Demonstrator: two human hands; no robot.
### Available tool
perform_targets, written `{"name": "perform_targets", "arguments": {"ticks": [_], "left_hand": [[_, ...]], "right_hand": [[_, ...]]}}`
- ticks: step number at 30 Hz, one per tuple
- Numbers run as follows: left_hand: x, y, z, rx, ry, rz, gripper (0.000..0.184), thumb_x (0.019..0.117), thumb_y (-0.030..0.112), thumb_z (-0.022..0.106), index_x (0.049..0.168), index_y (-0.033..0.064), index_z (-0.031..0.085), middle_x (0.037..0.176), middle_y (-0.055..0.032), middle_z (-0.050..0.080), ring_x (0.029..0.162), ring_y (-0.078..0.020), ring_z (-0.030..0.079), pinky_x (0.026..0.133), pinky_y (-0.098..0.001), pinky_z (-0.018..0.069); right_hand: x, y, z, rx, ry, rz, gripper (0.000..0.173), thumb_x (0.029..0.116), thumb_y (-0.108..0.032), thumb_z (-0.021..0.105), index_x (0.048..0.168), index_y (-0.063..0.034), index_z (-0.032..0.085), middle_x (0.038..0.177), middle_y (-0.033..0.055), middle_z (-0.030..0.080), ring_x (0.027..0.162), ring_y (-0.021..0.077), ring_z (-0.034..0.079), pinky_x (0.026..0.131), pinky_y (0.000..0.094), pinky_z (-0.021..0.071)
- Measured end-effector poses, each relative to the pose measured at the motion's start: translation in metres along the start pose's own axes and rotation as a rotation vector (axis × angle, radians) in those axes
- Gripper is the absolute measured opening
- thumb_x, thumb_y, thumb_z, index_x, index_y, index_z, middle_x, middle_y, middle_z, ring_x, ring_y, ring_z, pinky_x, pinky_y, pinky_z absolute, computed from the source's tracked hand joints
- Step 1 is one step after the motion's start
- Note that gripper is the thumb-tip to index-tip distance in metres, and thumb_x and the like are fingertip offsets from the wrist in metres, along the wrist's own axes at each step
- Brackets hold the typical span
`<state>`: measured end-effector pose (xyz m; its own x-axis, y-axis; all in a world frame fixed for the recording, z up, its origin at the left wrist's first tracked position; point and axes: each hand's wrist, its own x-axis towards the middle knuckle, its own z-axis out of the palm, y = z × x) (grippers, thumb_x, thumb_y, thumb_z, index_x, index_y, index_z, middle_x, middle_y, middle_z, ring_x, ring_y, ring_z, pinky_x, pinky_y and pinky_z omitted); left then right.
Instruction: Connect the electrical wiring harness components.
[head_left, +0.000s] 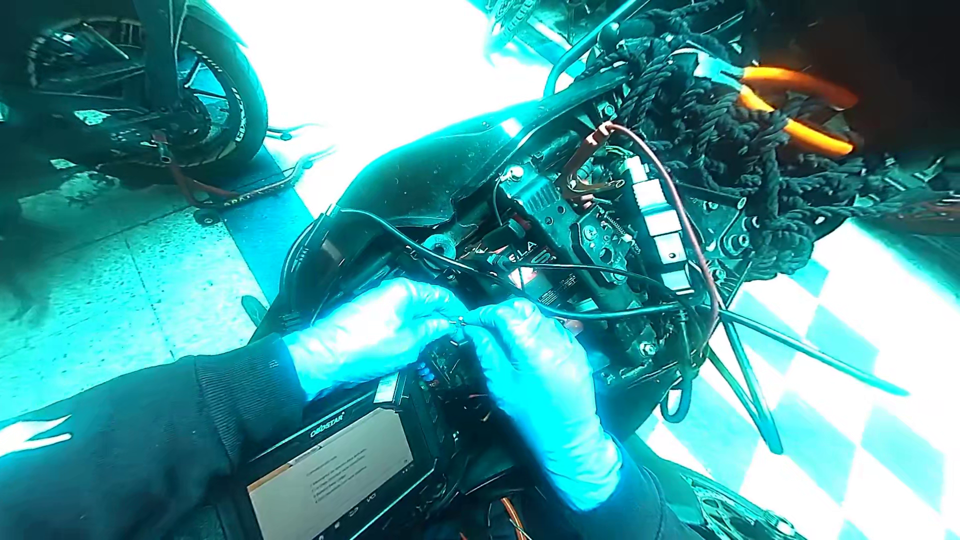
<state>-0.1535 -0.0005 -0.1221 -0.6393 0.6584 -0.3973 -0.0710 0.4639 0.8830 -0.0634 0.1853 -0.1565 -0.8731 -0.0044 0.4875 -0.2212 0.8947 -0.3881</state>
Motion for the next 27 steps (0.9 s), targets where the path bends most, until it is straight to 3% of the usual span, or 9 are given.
{"name": "perform_targets", "arguments": {"ticks": [6, 11, 19, 23, 25, 27], "left_hand": [[-0.003, 0.008, 0.009, 0.294, 0.116, -0.027, 0.01, 0.1047, 0.017, 0.06, 0.113, 0.0152, 0.065, 0.085, 0.0015, 0.069, 0.066, -0.0081, 0.066, 0.063, -0.0282, 0.0586], [-0.002, 0.01, 0.006, 0.182, 0.04, -0.069, 0.009, 0.1031, 0.02, 0.063, 0.111, 0.0158, 0.067, 0.081, 0.0015, 0.069, 0.061, -0.0074, 0.066, 0.058, -0.0258, 0.0597], [-0.004, 0.006, 0.007, 0.214, 0.053, 0.013, 0.01, 0.105, 0.014, 0.058, 0.109, 0.014, 0.068, 0.083, 0.0007, 0.07, 0.061, -0.0083, 0.066, 0.059, -0.0265, 0.0596], [-0.003, -0.004, 0.005, 0.326, 0.094, 0.19, 0.013, 0.1035, 0.013, 0.06, 0.107, 0.0182, 0.072, 0.082, 0.0056, 0.072, 0.061, -0.0041, 0.067, 0.058, -0.0253, 0.0601], [-0.001, -0.009, 0.004, 0.497, 0.161, 0.333, 0.016, 0.1005, 0.013, 0.063, 0.108, 0.0205, 0.075, 0.088, 0.0081, 0.074, 0.073, -0.0031, 0.067, 0.069, -0.0281, 0.0578], [0.003, -0.013, 0.002, 0.625, 0.218, 0.485, 0.017, 0.0958, 0.01, 0.066, 0.104, 0.0194, 0.077, 0.09, 0.0041, 0.074, 0.082, -0.0092, 0.07, 0.074, -0.0346, 0.0566]], "right_hand": [[-0.002, 0.004, 0.001, 0.074, -0.001, 0.008, 0.013, 0.0913, -0.021, 0.068, 0.098, -0.016, 0.078, 0.094, 0.0002, 0.074, 0.083, 0.0132, 0.07, 0.073, 0.0325, 0.0591], [-0.001, 0.0, 0.002, 0.071, -0.045, 0.108, 0.012, 0.0897, -0.022, 0.069, 0.096, -0.0162, 0.077, 0.088, -0.0001, 0.073, 0.078, 0.0139, 0.071, 0.066, 0.0355, 0.0592], [0.003, -0.004, -0.004, 0.04, -0.126, 0.149, 0.008, 0.0899, -0.019, 0.073, 0.095, -0.0142, 0.076, 0.087, 0.0034, 0.073, 0.077, 0.02, 0.071, 0.066, 0.0426, 0.0587], [0.004, -0.003, -0.004, 0.067, -0.112, 0.194, 0.005, 0.0893, -0.02, 0.075, 0.093, -0.0176, 0.077, 0.085, 0.0002, 0.074, 0.075, 0.0184, 0.071, 0.064, 0.0443, 0.0581], [0.002, 0.002, -0.001, 0.122, -0.065, 0.192, 0.006, 0.0895, -0.024, 0.074, 0.092, -0.019, 0.076, 0.081, -0.0031, 0.073, 0.071, 0.0148, 0.07, 0.061, 0.0423, 0.0565], [0.0, 0.006, 0.002, 0.161, -0.029, 0.186, 0.007, 0.0898, -0.026, 0.074, 0.095, -0.0209, 0.076, 0.084, -0.0067, 0.074, 0.074, 0.0102, 0.071, 0.064, 0.0382, 0.0586]]}}
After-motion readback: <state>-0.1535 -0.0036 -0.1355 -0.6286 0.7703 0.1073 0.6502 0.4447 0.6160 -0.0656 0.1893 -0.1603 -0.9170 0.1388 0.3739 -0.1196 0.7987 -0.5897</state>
